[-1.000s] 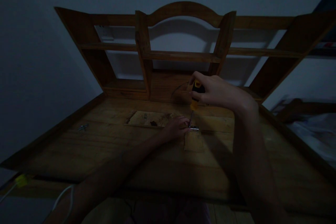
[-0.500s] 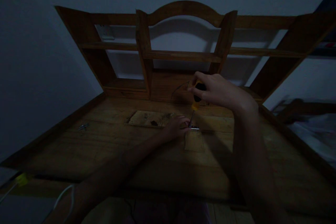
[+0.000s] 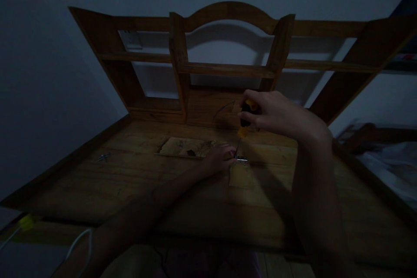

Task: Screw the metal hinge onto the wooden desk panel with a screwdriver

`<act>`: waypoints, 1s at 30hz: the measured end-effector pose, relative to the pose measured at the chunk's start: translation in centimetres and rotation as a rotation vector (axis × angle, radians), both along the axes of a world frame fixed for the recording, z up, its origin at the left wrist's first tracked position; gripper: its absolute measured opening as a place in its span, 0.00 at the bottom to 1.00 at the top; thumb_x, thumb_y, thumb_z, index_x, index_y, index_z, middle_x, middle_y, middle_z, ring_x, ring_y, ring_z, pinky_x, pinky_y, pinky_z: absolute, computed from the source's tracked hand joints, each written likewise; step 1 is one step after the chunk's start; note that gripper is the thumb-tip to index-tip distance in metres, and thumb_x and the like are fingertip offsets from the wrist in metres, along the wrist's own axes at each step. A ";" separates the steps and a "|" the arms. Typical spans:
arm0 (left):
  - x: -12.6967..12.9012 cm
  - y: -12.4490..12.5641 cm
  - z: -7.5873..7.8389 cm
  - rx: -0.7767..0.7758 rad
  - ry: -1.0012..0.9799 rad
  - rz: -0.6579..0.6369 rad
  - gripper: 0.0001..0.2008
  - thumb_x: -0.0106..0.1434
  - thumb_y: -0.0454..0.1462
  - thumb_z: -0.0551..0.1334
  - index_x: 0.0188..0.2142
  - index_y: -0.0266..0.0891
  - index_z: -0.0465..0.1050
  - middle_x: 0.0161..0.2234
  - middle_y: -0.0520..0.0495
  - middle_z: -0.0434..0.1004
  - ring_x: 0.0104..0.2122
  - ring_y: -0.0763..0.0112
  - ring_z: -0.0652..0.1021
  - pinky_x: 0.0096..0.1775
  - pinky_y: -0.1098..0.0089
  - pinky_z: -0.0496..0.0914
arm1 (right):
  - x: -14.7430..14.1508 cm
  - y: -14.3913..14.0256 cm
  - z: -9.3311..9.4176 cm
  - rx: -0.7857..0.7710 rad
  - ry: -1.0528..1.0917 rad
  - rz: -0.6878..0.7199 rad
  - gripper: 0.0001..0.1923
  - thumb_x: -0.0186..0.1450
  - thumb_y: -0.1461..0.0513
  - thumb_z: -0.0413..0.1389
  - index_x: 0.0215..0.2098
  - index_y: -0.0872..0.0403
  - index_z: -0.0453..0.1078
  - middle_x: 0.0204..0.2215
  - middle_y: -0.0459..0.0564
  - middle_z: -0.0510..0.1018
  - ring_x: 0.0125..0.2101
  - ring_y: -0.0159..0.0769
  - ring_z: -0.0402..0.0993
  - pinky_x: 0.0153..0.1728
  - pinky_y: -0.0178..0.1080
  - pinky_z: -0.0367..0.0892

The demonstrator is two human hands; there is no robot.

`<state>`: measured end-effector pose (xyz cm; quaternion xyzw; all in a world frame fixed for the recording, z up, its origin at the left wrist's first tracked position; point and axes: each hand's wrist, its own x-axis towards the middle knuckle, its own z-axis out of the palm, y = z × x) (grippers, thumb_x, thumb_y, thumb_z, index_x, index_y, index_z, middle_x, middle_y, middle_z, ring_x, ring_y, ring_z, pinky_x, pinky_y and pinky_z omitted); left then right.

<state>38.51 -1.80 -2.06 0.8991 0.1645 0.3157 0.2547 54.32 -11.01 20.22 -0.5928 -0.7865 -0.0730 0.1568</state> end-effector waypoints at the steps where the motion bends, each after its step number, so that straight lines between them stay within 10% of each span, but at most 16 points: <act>1: 0.0 0.0 0.0 0.004 -0.005 0.003 0.08 0.62 0.35 0.65 0.40 0.38 0.70 0.35 0.50 0.75 0.37 0.69 0.75 0.40 0.71 0.68 | 0.0 0.1 -0.1 0.019 -0.010 -0.022 0.13 0.65 0.54 0.54 0.44 0.53 0.69 0.35 0.51 0.78 0.36 0.42 0.73 0.32 0.38 0.61; 30: 0.0 -0.3 0.6 0.024 -0.006 -0.008 0.05 0.62 0.35 0.64 0.37 0.38 0.68 0.35 0.50 0.72 0.37 0.69 0.74 0.39 0.69 0.67 | 0.7 0.1 0.5 0.065 0.005 -0.052 0.16 0.64 0.50 0.55 0.38 0.53 0.72 0.31 0.50 0.78 0.31 0.40 0.73 0.28 0.37 0.58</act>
